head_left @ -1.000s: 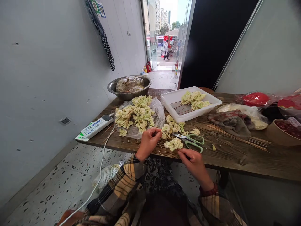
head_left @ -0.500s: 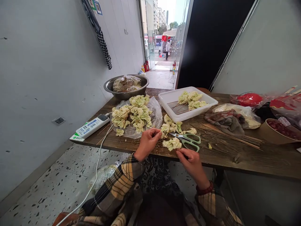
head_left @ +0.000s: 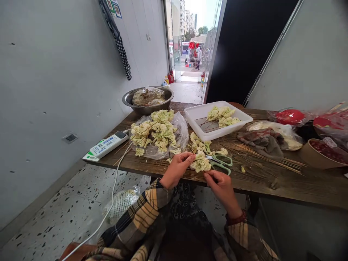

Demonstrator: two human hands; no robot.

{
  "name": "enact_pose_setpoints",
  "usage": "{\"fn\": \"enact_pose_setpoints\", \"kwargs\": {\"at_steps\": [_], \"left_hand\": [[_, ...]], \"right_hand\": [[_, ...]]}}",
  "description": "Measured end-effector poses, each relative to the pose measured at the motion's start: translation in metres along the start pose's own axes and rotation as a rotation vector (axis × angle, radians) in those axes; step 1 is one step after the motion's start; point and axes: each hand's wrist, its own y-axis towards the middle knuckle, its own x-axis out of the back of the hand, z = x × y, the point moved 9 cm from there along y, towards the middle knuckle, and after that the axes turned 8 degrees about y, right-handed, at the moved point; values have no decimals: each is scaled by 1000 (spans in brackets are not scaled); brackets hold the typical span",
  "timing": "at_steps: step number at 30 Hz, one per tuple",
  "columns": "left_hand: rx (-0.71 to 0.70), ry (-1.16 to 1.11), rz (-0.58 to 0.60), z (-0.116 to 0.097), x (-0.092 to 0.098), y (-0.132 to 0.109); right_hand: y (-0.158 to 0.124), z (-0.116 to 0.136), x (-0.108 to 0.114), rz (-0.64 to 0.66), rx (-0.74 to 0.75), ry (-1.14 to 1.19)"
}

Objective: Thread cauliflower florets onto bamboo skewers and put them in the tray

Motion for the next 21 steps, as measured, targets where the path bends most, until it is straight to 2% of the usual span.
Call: {"fn": "enact_pose_setpoints", "kwargs": {"at_steps": [8, 13, 15, 18, 20, 21], "left_hand": [[9, -116, -18, 14, -13, 5], [6, -82, 14, 7, -9, 12], [-24, -22, 6, -4, -4, 20], [-159, 226, -49, -27, 2, 36], [-282, 448, -47, -39, -6, 46], [-345, 533, -44, -43, -13, 51]], "right_hand": [[0, -2, 4, -47, 32, -22], [-2, -3, 11, -126, 22, 14], [-4, -8, 22, -222, -5, 33], [-14, -29, 50, -495, -112, 199], [-20, -44, 62, -641, -173, 382], [-21, -49, 65, -674, -189, 458]]}}
